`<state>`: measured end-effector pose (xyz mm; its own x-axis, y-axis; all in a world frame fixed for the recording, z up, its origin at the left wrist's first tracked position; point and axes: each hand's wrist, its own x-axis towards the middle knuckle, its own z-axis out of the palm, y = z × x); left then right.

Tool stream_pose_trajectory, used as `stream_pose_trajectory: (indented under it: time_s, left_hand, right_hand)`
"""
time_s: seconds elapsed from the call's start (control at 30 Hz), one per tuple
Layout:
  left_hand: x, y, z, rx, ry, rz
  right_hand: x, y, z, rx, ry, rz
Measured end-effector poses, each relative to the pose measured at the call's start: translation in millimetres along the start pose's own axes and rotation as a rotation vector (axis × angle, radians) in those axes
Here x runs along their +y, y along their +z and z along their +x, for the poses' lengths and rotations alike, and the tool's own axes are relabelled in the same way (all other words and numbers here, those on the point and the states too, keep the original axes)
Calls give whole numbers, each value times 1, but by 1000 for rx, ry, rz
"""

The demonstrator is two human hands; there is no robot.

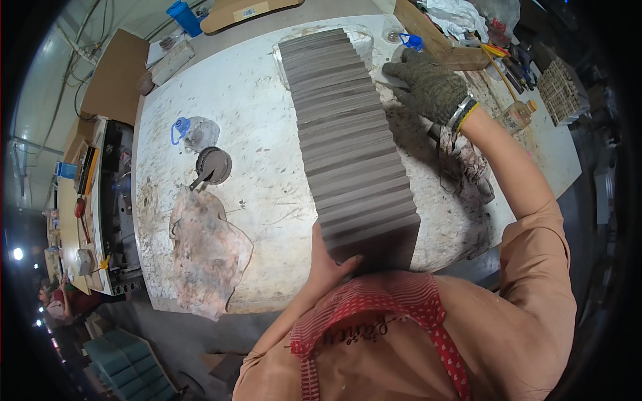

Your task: The person cleans a stack of wooden slats by hand using a cloth and a block, wiping the edges and surfaces of the stack and applying a liquid from a bottle.

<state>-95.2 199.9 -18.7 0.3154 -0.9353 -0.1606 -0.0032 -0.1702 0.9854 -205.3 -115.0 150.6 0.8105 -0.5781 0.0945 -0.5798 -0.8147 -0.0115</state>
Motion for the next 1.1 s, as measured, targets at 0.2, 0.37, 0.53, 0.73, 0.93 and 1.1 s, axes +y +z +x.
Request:
stream_pose_trajectory:
  time_s: [0.2,0.37,0.53,0.73,0.93,1.1]
  left_hand:
    - [-7,-5,-2,-18,-7,31]
    - [5,-4,5,-23,113,122]
    - [26,-23,5,-102,137,148]
    - [35,-85,61,132,-11,-92]
    - [18,-139,164,315,337,371]
    - [8,-154,204,317,582,947]
  right_hand:
    - [-47,2,-15,153,-228,105]
    - [5,-4,-32,47,123,49]
    - [-28,-6,-36,48,39,209]
    - [-28,-15,-31,192,45,157]
    - [-56,3,-22,-7,-21,217]
    - [-26,-11,-61,53,144,196]
